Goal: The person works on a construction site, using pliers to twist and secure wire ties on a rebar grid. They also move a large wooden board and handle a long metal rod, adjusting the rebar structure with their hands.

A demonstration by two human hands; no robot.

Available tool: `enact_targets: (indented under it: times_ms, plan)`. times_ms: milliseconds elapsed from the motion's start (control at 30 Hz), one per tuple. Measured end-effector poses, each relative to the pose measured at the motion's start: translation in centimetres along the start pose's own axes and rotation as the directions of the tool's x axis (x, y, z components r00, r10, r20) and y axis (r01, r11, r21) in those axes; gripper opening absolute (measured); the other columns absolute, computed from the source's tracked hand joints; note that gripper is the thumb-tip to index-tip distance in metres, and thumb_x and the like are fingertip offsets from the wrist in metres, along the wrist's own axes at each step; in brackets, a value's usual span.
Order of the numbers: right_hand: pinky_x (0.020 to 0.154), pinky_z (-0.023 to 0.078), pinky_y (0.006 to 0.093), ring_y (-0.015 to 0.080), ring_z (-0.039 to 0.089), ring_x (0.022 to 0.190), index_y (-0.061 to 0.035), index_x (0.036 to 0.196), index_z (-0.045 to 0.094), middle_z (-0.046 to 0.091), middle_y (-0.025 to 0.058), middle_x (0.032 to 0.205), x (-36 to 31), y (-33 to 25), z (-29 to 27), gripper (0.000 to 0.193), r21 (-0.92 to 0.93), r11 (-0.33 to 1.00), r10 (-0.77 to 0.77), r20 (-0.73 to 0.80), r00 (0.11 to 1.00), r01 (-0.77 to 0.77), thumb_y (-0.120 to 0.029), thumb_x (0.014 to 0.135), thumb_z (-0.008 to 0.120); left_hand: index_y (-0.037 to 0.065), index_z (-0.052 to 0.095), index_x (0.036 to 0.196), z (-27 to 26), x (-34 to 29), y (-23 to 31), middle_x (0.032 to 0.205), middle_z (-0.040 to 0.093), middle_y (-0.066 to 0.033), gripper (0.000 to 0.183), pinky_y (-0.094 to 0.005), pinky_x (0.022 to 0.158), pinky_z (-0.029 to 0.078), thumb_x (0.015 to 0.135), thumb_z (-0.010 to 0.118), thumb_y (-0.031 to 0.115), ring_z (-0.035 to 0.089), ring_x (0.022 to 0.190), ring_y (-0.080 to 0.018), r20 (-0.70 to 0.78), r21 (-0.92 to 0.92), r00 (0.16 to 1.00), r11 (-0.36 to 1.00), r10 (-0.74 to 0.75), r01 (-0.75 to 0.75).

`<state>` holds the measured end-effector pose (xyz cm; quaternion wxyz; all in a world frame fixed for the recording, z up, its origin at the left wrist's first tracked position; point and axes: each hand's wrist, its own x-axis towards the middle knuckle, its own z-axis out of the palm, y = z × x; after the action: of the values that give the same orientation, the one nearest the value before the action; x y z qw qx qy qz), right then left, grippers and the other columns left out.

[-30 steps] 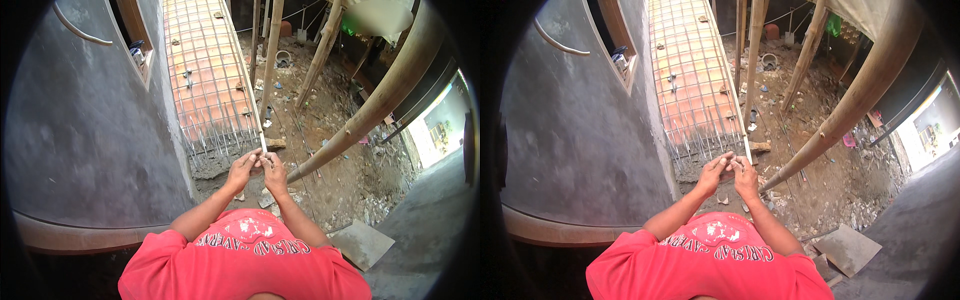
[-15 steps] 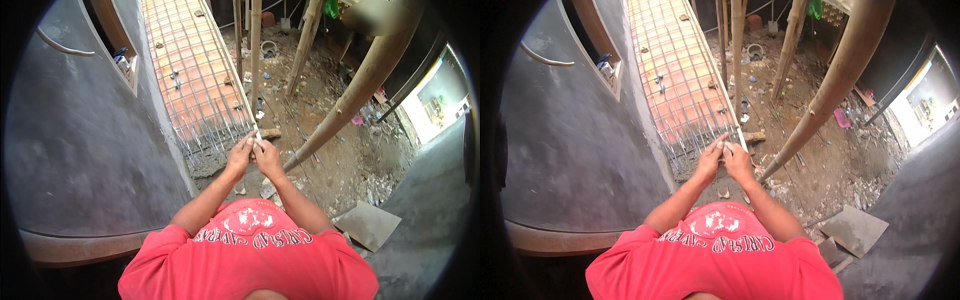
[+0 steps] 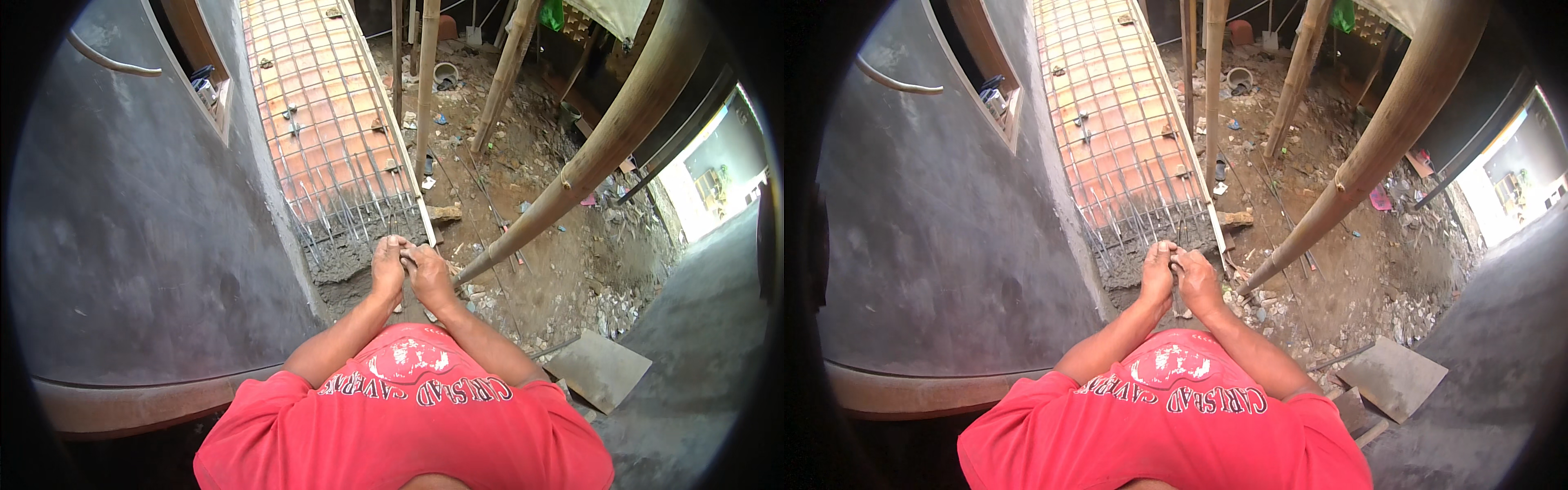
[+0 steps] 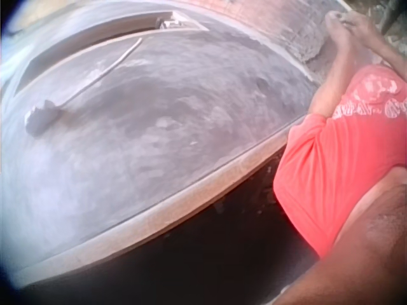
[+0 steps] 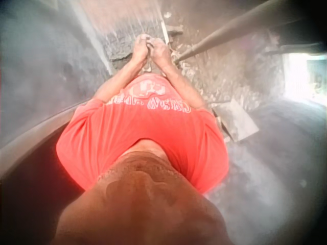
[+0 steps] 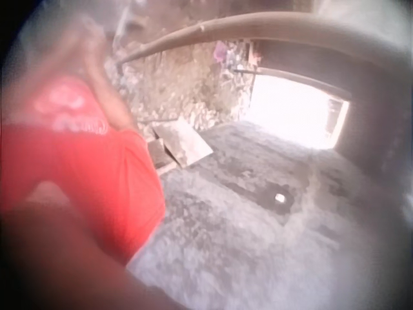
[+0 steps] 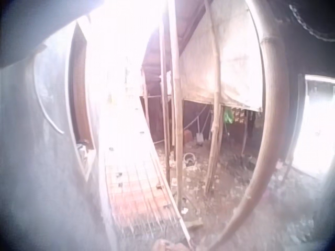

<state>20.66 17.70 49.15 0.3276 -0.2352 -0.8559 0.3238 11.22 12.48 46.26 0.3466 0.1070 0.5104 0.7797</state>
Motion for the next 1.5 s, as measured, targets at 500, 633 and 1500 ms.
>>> enact_targets:
  times_ms: [500, 633, 1500]
  plan:
    - [0.070, 0.054, 0.0273, 0.0122, 0.068, 0.075, 0.0003, 0.109, 0.069, 0.074, 0.0074, 0.088, 3.3, -0.3, -2.1, 0.018, 0.369, 0.888, 0.294, 0.004, 0.956, -0.275, -0.011, 0.094, 0.068, 0.004, 0.068, 0.106, 0.7, 0.0, 4.0, 0.065, 0.062, -0.0057, 0.028, -0.0316, 0.059, 0.049, 0.106, 0.052, 0.028, 0.059, 0.057, -0.0140, 0.147, 0.676, 0.980, 0.710, 0.133, -0.198]
    - [0.074, 0.055, 0.0298, 0.0179, 0.072, 0.081, -0.0022, 0.119, 0.071, 0.076, 0.0124, 0.095, 3.5, 1.9, -1.9, 0.029, 0.172, 0.982, 0.101, -0.103, 0.990, -0.083, -0.015, 0.093, 0.069, 0.004, 0.068, 0.105, 0.2, -0.2, 3.7, 0.073, 0.065, -0.0064, 0.029, -0.0325, 0.062, 0.048, 0.107, 0.050, 0.027, 0.061, 0.066, -0.0145, 0.250, 0.745, 0.956, 0.599, 0.156, -0.292]
    - [0.073, 0.055, 0.0350, 0.0272, 0.073, 0.080, -0.0047, 0.100, 0.075, 0.075, 0.0141, 0.091, 0.1, 3.1, -3.3, 0.021, 0.186, 0.965, 0.141, 0.229, 0.963, -0.185, -0.024, 0.091, 0.073, 0.002, 0.053, 0.142, -2.9, -1.6, 1.6, 0.074, 0.066, -0.0102, 0.045, -0.0380, 0.070, 0.050, 0.102, 0.057, 0.022, 0.063, 0.070, -0.0226, 0.393, 0.848, 0.911, 0.433, -0.125, -0.306]
